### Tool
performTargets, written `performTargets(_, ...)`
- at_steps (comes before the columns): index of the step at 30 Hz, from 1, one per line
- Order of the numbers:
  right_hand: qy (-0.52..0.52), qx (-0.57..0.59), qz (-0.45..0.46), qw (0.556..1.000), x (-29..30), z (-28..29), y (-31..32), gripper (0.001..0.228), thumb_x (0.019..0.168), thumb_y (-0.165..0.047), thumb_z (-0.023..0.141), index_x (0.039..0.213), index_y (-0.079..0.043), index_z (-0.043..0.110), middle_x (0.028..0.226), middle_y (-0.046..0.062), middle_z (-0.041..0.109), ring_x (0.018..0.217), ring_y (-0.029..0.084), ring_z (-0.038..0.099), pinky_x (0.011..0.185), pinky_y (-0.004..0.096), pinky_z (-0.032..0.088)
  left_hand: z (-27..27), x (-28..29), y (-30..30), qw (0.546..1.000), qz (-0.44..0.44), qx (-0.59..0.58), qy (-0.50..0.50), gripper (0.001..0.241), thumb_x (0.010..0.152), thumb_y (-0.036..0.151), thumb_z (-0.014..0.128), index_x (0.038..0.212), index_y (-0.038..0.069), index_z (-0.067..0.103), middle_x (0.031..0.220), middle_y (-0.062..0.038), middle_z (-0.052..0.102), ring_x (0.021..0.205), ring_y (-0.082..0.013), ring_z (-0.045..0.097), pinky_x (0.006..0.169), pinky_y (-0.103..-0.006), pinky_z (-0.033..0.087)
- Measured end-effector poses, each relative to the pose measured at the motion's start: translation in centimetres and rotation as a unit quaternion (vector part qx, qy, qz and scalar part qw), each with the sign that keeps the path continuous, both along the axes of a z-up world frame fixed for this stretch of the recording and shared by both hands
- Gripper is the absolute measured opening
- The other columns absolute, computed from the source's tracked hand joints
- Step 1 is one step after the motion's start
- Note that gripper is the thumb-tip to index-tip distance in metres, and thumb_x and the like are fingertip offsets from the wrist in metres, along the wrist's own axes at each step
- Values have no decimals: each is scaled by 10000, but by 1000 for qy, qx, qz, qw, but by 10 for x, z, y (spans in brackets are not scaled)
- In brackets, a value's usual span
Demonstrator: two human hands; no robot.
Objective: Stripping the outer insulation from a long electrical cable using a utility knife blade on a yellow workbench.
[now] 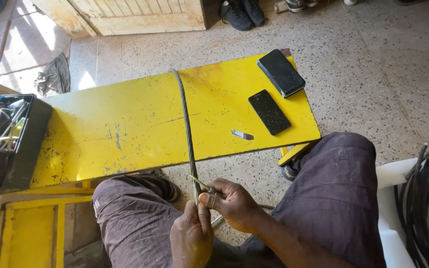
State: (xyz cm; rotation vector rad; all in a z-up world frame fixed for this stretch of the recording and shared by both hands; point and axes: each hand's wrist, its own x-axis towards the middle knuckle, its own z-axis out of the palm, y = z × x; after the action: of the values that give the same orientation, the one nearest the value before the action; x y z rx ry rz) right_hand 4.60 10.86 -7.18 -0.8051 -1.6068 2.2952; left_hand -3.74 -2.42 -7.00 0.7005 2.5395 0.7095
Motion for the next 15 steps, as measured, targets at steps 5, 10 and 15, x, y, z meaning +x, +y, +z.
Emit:
performTargets(5,-131,-33,-18,991,-18,39,-17,230,1053,-323,580,1065,-129,701,942,55,715,912,178,683,848,341,584,-3,3,6,992,-22,-123,21,494,1005,627,416,1431,478,615,919,-196,784,901,-511,719,768,-631,530)
performTargets(10,-180,67,-108,975,-35,31,-16,446,1085,-549,534,832,-181,537,707,-5,452,668,152,442,619,372,392,-28,8,7,999,-33,-21,-34,335,1015,452,454,1081,226,693,793,-179,712,776,-467,664,694,-599,448)
performTargets(15,-142,149,-95,974,-30,21,-3,496,1052,-603,516,784,-187,490,668,-1,458,642,153,430,602,397,379,-3,1,11,985,-71,82,-135,286,1042,343,532,891,138,664,679,-167,667,596,-353,578,610,-503,387)
